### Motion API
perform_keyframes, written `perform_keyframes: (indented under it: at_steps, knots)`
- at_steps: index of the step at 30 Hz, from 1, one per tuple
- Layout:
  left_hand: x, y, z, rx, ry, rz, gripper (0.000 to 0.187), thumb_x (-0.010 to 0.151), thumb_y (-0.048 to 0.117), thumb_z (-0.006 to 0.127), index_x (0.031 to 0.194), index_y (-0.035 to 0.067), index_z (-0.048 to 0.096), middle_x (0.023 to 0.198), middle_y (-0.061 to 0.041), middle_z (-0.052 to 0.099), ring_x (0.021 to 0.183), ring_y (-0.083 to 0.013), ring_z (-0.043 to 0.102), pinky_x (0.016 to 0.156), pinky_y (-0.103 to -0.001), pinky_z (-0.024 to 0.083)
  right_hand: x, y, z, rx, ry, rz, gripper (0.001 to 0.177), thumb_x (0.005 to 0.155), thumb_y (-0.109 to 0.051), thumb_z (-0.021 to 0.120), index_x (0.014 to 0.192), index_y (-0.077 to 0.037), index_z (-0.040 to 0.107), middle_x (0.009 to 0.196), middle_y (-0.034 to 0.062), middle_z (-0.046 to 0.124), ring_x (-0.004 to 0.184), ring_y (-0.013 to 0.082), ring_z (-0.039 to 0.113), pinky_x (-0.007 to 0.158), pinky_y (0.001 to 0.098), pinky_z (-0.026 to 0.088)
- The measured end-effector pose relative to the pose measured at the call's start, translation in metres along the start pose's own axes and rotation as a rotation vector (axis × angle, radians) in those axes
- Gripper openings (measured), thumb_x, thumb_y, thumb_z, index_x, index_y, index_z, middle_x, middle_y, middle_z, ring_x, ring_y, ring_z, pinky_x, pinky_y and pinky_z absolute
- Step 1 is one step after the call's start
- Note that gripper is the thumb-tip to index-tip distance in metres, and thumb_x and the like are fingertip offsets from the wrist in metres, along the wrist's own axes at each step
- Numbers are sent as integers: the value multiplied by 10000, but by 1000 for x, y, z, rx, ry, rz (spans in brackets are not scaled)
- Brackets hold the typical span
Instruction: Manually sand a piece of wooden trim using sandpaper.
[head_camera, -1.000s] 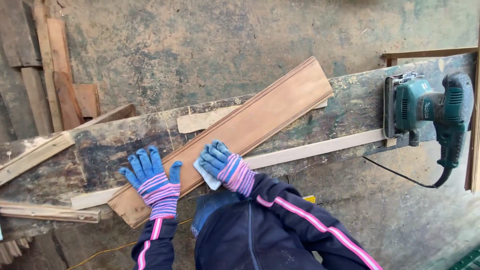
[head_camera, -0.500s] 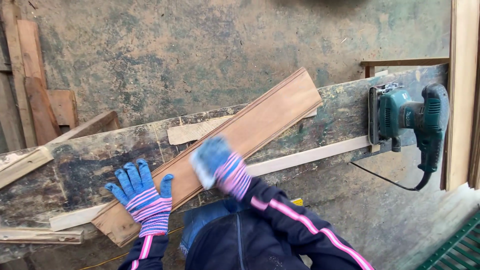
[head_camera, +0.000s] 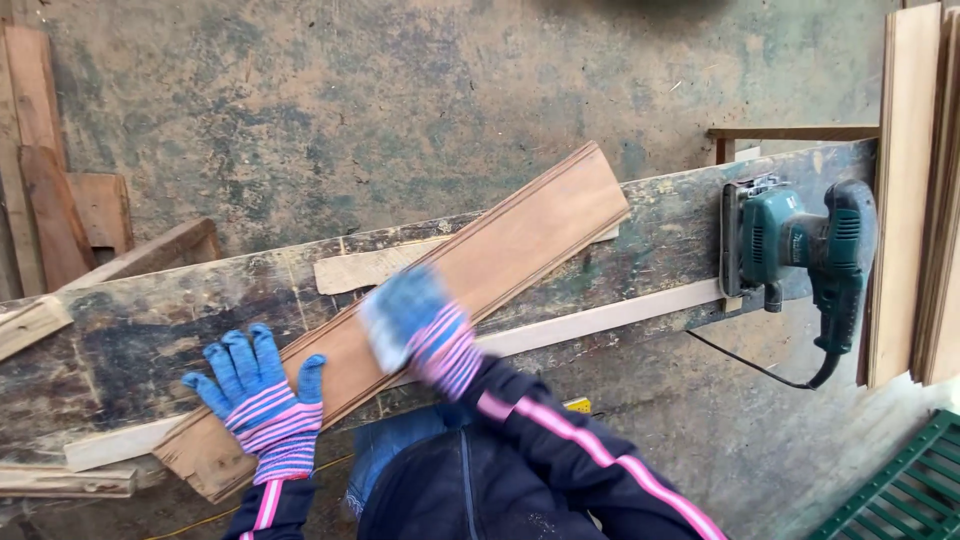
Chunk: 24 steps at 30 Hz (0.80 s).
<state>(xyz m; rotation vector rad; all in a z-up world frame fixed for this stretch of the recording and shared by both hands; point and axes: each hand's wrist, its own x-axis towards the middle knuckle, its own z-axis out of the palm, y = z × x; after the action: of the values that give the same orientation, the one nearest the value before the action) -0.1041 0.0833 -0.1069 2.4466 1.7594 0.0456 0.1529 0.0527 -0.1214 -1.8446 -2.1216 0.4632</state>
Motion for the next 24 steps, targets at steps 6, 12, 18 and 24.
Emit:
perform_keyframes:
  at_steps: [6,12,18,24]
  knots:
    - [0,0,-1,-26,-12,-15,878,983,639,569,1607,32,455,1688,-228,352,1610,-448,239,1290,-729,73,-15,135,-57,-207,39,-55,610,796,-242,610,1369,-36,576,1419,198,573,1356,377,508,1143,533,388]
    - [0,-1,0,-23,-19,-37,881,994,647,571,1614,31,465,1638,-235,377,1588,-457,252,1294,-724,70,-11,135,-62,16,269,310,355,971,-152,480,1280,-66,630,1272,136,705,1180,304,664,1034,452,551]
    - [0,-3,1,-18,-18,-17,889,998,653,570,1621,26,464,1671,-241,365,1603,-464,245,1289,-723,62,-50,17,-44,37,151,-93,375,922,-156,603,1293,-128,653,1393,104,664,1361,323,608,1236,518,427]
    - [1,-2,-2,-10,-46,-26,895,993,657,586,1606,15,474,1635,-241,401,1587,-470,261,1298,-726,62,-93,242,-80,-254,119,394,269,1008,-132,583,1264,-150,663,1324,76,654,1301,273,615,1238,487,448]
